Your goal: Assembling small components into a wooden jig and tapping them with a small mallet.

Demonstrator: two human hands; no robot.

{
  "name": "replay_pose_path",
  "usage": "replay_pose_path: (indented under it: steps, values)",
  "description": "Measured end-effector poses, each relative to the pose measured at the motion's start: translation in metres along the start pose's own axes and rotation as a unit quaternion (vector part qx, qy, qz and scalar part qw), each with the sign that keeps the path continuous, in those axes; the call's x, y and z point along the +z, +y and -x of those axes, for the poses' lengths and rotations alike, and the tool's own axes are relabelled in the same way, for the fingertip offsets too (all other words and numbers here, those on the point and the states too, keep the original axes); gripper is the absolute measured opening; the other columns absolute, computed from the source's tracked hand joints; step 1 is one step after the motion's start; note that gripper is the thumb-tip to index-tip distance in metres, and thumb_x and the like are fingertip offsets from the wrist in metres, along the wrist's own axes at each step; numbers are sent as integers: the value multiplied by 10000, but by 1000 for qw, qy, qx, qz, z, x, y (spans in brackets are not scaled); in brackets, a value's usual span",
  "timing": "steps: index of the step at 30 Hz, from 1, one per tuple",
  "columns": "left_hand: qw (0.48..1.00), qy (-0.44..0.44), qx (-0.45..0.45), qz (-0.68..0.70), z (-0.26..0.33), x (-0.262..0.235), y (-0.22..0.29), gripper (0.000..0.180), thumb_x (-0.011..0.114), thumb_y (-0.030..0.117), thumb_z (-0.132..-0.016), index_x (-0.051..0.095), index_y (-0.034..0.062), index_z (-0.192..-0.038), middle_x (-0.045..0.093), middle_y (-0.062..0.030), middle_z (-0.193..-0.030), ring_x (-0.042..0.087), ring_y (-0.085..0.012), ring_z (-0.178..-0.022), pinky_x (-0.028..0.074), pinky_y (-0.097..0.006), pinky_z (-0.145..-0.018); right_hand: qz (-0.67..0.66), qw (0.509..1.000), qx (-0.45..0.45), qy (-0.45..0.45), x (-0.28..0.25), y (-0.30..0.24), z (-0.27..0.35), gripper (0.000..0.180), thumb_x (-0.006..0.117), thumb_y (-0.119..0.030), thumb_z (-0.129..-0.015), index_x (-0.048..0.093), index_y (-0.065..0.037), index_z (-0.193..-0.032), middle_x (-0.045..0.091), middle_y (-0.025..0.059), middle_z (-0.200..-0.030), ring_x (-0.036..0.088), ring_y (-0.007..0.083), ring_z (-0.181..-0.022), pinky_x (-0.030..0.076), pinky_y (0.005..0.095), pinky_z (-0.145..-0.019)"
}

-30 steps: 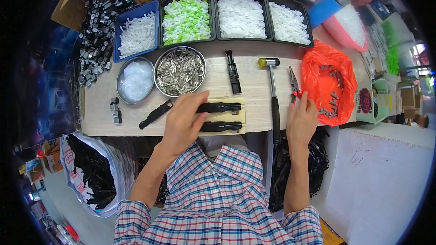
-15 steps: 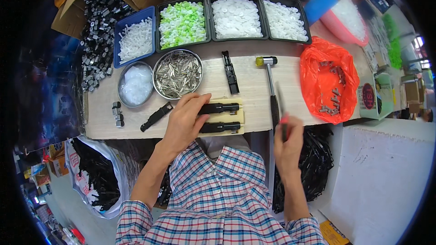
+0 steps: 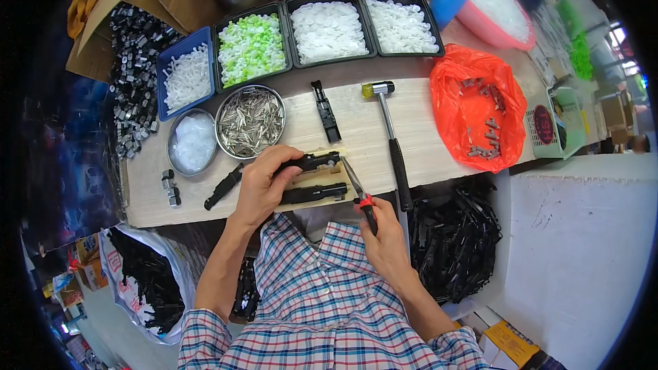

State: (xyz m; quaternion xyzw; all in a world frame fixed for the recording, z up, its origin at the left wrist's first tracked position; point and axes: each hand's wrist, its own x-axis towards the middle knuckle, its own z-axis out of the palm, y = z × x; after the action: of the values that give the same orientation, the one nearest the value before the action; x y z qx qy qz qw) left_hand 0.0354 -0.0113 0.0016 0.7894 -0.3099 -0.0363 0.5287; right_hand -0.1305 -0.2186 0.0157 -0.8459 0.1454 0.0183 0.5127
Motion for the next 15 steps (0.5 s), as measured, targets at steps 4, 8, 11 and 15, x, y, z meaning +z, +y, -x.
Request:
replay_pose_path:
  steps: [4,8,11,15]
  values:
    - [999,-10,-10,29,-2,-2,-4,311,712,-12,-864,652,-26,-1169,684,-176,-1121,684,-312,-973,536,-347,-859,0,1000,-10,3,0,-8,-6,268,577,24,-941,632,24,-1203,576,201,-1255,618,369,-1115,494,386,-935]
    - [993,0,92,-68,-17,-1,14,376,725,1,-847,628,-21,-1210,678,-172,-1079,682,-315,-944,544,-358,-820,50,997,-60,12,0,-15,-7,293,598,69,-883,628,36,-1173,569,224,-1233,608,392,-1109,500,409,-935]
    - [970,-67,151,-178,-19,1,21,408,769,56,-784,611,-19,-1153,633,-144,-902,655,-323,-812,533,-411,-697,130,984,-118,-2,-2,-22,-1,370,617,117,-791,616,50,-1155,563,226,-1237,607,403,-1114,511,410,-934]
    - [943,-74,172,-276,30,-11,40,205,707,116,-828,602,-8,-953,590,-104,-768,642,-247,-678,528,-350,-609,151,968,-164,-117,-13,-14,18,504,627,148,-659,599,59,-1154,549,243,-1255,587,446,-1144,515,439,-961]
